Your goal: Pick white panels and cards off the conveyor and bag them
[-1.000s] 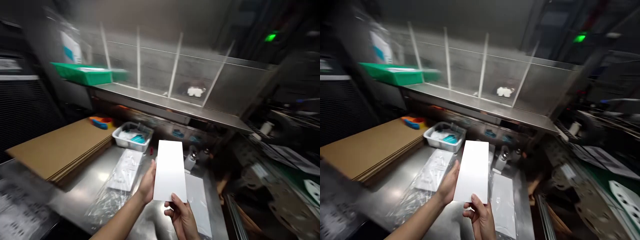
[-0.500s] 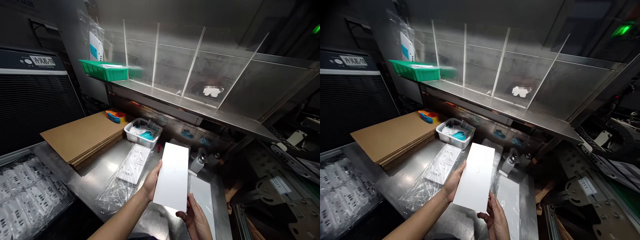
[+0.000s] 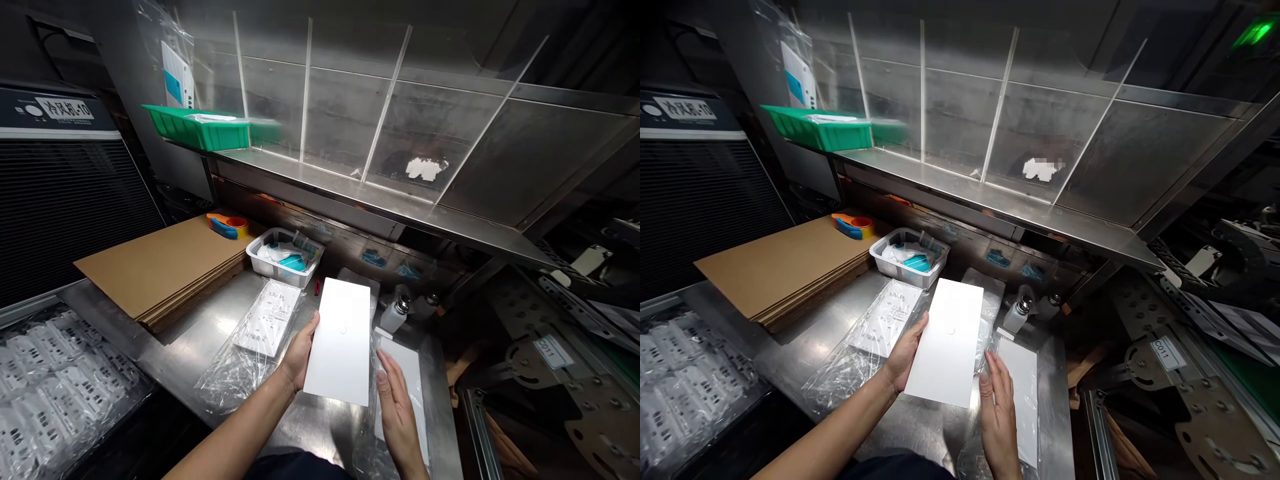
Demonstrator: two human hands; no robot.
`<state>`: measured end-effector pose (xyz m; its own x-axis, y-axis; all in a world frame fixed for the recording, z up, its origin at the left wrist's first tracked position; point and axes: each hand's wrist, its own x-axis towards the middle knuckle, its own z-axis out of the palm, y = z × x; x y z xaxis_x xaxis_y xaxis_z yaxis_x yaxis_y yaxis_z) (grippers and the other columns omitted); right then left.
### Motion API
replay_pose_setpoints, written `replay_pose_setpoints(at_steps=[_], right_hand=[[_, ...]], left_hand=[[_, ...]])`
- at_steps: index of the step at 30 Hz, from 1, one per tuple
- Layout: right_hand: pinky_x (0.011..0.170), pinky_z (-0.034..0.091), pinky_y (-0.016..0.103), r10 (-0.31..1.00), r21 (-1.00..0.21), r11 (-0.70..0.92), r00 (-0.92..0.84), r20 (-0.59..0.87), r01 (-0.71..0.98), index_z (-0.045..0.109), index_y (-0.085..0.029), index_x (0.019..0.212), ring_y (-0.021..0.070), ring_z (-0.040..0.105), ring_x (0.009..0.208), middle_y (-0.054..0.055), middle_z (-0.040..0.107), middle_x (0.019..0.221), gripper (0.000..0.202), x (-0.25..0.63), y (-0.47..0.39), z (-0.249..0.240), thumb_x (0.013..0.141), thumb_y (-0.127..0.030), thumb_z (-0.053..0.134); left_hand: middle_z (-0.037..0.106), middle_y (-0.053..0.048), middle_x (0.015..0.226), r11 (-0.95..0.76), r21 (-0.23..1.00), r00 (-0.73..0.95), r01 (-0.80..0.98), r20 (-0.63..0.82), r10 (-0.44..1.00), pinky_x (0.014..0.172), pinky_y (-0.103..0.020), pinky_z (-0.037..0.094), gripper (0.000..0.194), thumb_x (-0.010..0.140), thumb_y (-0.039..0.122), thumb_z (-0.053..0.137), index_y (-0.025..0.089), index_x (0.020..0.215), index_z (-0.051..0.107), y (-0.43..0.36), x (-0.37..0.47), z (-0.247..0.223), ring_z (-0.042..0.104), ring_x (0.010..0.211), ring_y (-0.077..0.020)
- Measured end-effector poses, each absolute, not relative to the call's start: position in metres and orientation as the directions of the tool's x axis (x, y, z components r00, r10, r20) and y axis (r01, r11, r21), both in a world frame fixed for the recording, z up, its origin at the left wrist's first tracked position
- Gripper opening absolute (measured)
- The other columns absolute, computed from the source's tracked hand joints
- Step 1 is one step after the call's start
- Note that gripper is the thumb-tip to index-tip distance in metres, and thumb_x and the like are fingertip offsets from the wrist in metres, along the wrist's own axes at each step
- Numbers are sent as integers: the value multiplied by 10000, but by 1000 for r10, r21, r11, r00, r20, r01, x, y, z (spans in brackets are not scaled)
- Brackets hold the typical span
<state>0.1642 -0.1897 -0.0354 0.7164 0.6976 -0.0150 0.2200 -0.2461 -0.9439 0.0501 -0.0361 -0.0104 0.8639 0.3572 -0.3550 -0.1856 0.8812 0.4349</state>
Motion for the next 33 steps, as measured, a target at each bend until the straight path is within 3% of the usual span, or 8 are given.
replay_pose_setpoints(at_steps=[3, 7, 11, 17, 25, 28, 30, 33], right_hand=[[1062, 159, 553, 881, -565, -135, 360, 308, 814, 289, -302, 1391, 305, 156, 1359, 22, 256, 1481, 491, 164, -181, -23, 917, -398, 372], [1064, -73, 567, 957, -178, 197, -150, 249, 964, 90, -250, 1433, 275, 222, 1347, 63, 271, 1462, 639, 155, -163, -13, 905, -443, 394], [1048, -136, 554, 979, -196, 122, -86, 184, 973, 34, -237, 1432, 251, 171, 1364, 56, 164, 1488, 699, 173, -147, -11, 885, -544, 344], [1056, 150, 567, 776, -478, -579, 626, -77, 660, 278, -150, 1398, 280, 292, 1320, 109, 346, 1427, 675, 263, -158, -42, 883, -578, 190], [945, 413, 422, 732, -790, -390, 680, 46, 473, 545, -175, 1216, 285, 497, 1167, 104, 570, 1245, 540, 244, -173, -51, 847, -540, 400], [943, 413, 437, 763, -687, -256, 578, 288, 680, 507, -189, 1251, 270, 479, 1184, 97, 545, 1277, 443, 212, -168, -35, 901, -425, 375], [1031, 296, 490, 848, -458, -86, 307, 433, 885, 386, -194, 1346, 262, 388, 1264, 90, 457, 1363, 446, 189, -166, -24, 922, -328, 368], [1104, 23, 515, 903, -134, 248, -179, 390, 959, 204, -184, 1419, 235, 269, 1334, 72, 344, 1430, 535, 156, -162, -13, 926, -277, 389]], left_hand=[[700, -101, 948, 865, 476, 862, -162, -358, 358, 892, -396, 464, 575, 833, 589, 384, 142, 1140, 577, -38, 52, -9, 639, 948, -267], [692, -92, 984, 871, 451, 887, -194, -299, 352, 950, -382, 426, 561, 849, 565, 374, 134, 1143, 579, -41, 53, -7, 610, 1018, -263], [692, -97, 991, 888, 392, 899, -239, -257, 355, 951, -379, 425, 525, 863, 520, 386, 116, 1138, 579, -43, 51, -5, 602, 1034, -267], [701, -123, 957, 904, 350, 903, -244, -257, 344, 896, -410, 455, 512, 849, 497, 441, 95, 1137, 575, -43, 44, -5, 630, 970, -290], [699, -127, 969, 918, 315, 909, -241, -258, 327, 872, -409, 465, 533, 837, 515, 456, 99, 1149, 572, -44, 47, -8, 640, 944, -292], [689, -132, 1008, 918, 320, 910, -235, -260, 323, 904, -422, 444, 549, 833, 521, 459, 103, 1176, 555, -45, 49, -9, 625, 978, -299], [678, -132, 1045, 911, 330, 909, -248, -246, 336, 942, -428, 417, 556, 837, 521, 451, 107, 1196, 541, -45, 50, -10, 605, 1020, -300], [652, -130, 1109, 871, 380, 887, -311, -213, 409, 1002, -431, 365, 598, 843, 553, 411, 115, 1236, 509, -45, 49, -10, 565, 1091, -295]])
